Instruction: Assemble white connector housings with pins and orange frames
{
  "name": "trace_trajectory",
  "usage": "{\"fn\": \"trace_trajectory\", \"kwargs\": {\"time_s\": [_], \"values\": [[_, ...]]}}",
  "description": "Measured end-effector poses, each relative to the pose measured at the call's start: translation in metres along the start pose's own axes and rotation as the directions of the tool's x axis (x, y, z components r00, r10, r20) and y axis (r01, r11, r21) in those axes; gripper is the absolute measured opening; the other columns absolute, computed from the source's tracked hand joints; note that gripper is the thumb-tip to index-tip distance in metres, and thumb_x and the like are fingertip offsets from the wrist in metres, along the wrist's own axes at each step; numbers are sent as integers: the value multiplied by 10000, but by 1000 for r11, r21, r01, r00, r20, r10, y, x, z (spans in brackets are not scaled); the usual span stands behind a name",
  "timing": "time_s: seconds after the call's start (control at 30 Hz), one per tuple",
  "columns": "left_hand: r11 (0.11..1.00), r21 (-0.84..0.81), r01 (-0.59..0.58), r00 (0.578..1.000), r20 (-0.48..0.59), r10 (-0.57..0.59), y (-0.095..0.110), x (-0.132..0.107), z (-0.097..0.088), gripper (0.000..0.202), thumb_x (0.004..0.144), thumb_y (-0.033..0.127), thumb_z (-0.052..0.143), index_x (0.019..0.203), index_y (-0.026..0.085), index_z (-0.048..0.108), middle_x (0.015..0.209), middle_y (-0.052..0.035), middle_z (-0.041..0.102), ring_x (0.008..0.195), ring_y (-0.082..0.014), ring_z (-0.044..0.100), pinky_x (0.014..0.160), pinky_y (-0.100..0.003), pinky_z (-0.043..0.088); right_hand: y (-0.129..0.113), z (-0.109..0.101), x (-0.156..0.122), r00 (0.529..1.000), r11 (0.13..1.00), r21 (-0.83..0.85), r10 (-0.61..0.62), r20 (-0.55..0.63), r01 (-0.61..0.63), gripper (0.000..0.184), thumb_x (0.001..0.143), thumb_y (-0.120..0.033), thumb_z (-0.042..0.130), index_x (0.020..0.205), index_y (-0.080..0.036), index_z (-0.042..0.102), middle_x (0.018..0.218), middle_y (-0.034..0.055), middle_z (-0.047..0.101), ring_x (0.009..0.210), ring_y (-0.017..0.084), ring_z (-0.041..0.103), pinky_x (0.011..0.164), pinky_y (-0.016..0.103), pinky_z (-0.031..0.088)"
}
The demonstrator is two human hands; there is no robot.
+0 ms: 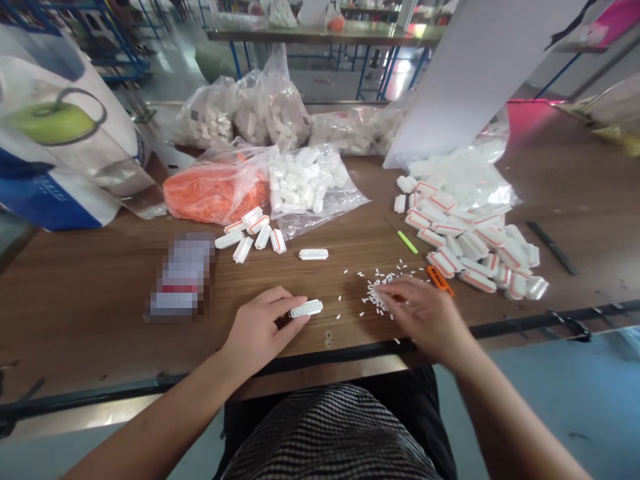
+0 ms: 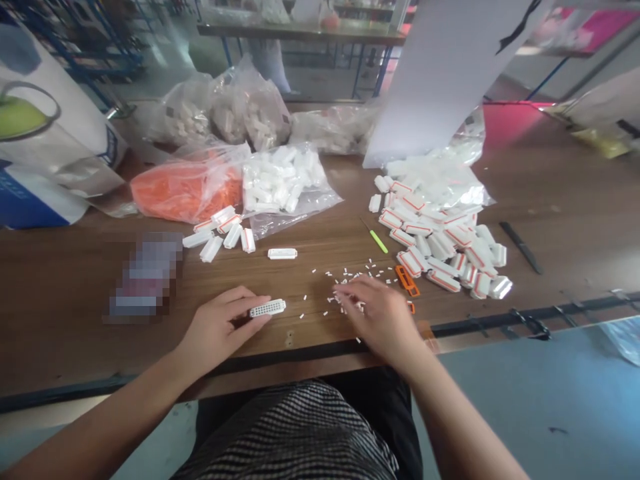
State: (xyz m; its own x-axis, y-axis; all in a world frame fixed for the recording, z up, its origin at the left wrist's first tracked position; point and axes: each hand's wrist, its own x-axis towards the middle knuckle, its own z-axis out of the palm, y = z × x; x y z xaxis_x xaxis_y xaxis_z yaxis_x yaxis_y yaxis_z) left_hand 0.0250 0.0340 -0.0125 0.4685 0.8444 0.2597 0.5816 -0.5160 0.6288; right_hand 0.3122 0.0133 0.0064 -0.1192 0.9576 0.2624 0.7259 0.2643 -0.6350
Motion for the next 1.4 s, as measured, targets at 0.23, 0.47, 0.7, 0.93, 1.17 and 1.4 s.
{"fn": "trace_trajectory", "kwargs": {"time_s": [0.23, 0.47, 0.7, 0.93, 1.17, 1.4], "values": [[997, 83, 3, 998, 66, -9, -5, 6, 3, 243, 934, 374, 586, 1093, 223, 691, 953, 1, 661, 600, -74, 567, 611, -229, 504, 66, -64, -11, 899, 891, -223, 425, 103, -395, 244, 765, -403, 597, 741, -218, 756, 746, 47, 747, 664, 215, 672, 626, 330, 511], [999, 36, 27, 996, 78, -30, -7, 8, 1, 253, 923, 396, 591, 1067, 219, 700, 910, 13, 645, 568, -67, 533, 600, -217, 480, 65, -72, -41, 938, 885, -375, 334, 93, -278, 286, 808, -449, 578, 827, -237, 770, 832, 52, 744, 673, 206, 664, 605, 324, 501], [999, 18, 40, 995, 89, -41, -7, 8, 0, 268, 919, 410, 590, 1061, 208, 697, 928, 3, 640, 562, -69, 525, 602, -226, 475, 59, -66, -44, 944, 812, -574, 266, 195, -110, 240, 840, -336, 513, 742, -242, 711, 808, 31, 707, 674, 185, 661, 545, 279, 436], [998, 11, 57, 993, 107, -58, -5, 8, 0, 249, 923, 419, 577, 1045, 230, 685, 868, 21, 625, 575, -75, 530, 609, -218, 462, 76, -95, -44, 904, 750, -564, 427, 11, -347, 242, 769, -417, 580, 723, -234, 731, 663, 47, 684, 549, 196, 608, 504, 304, 406], [999, 27, 42, 994, 101, -44, -4, 9, 0, 249, 924, 417, 567, 1038, 232, 688, 866, 18, 637, 567, -74, 525, 608, -216, 465, 74, -88, -41, 924, 814, -477, 383, 12, -331, 328, 824, -494, 549, 885, -265, 776, 792, 42, 738, 631, 201, 640, 596, 323, 455], [999, 26, 44, 992, 120, -47, -4, 8, -1, 235, 931, 397, 567, 1052, 233, 685, 901, 11, 643, 598, -80, 540, 630, -221, 465, 60, -71, -22, 884, 751, -587, 450, 122, -302, 209, 751, -368, 568, 674, -231, 706, 645, 26, 712, 541, 182, 609, 494, 274, 377]]}}
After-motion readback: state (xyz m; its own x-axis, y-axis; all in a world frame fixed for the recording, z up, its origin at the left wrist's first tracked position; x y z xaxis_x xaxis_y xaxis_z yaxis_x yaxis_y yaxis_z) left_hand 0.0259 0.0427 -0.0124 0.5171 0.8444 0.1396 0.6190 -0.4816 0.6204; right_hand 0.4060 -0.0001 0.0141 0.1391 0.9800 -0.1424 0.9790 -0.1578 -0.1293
